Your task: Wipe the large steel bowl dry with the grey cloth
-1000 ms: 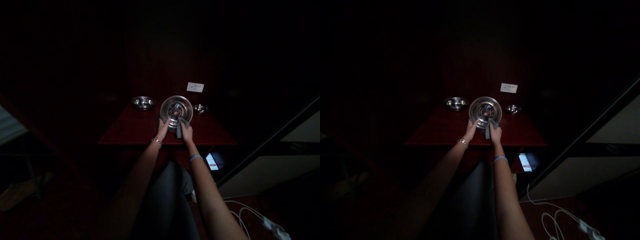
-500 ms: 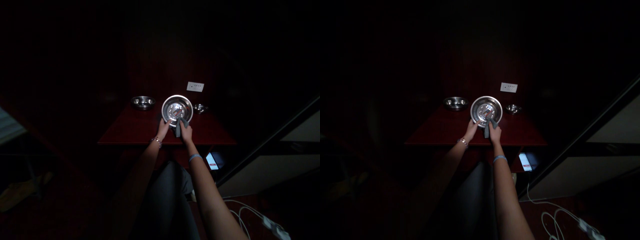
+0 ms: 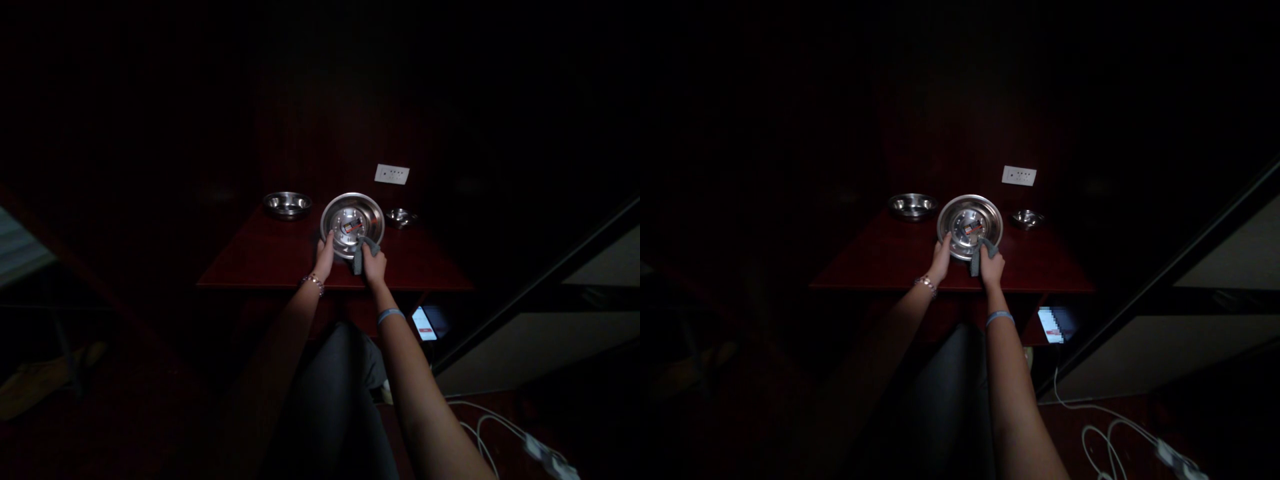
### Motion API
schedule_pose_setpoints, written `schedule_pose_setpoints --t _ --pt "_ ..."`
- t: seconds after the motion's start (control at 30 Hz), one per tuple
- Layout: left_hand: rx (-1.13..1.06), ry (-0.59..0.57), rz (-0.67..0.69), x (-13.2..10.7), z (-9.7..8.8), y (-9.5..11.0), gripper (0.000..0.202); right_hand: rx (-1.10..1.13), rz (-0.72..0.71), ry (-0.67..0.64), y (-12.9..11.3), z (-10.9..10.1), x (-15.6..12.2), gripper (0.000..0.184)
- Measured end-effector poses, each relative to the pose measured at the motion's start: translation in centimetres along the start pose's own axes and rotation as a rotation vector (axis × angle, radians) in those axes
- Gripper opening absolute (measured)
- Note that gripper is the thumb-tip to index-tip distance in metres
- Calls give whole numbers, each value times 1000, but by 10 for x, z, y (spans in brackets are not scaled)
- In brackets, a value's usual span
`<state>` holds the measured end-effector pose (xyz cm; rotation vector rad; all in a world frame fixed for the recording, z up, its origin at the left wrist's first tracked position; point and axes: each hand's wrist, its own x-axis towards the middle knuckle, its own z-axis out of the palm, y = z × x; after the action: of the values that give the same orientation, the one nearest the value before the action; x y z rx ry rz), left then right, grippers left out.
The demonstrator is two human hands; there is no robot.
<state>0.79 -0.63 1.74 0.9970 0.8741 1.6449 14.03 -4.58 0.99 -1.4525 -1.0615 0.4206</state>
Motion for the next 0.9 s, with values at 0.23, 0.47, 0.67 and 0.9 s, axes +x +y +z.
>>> schedule_pose_setpoints --t 0.23,0.47,0.67,0.9 --pt "7 -100 123 -8 2 3 36 22 2 15 7 1 4 38" --pt "64 -55 117 -8 2 4 38 39 1 14 5 0 4 39" --pt "75 -55 93 -6 1 2 34 56 -5 5 1 -2 1 36" --pt "93 -58 88 -2 -1 -4 31 62 -5 -7 3 -2 2 38"
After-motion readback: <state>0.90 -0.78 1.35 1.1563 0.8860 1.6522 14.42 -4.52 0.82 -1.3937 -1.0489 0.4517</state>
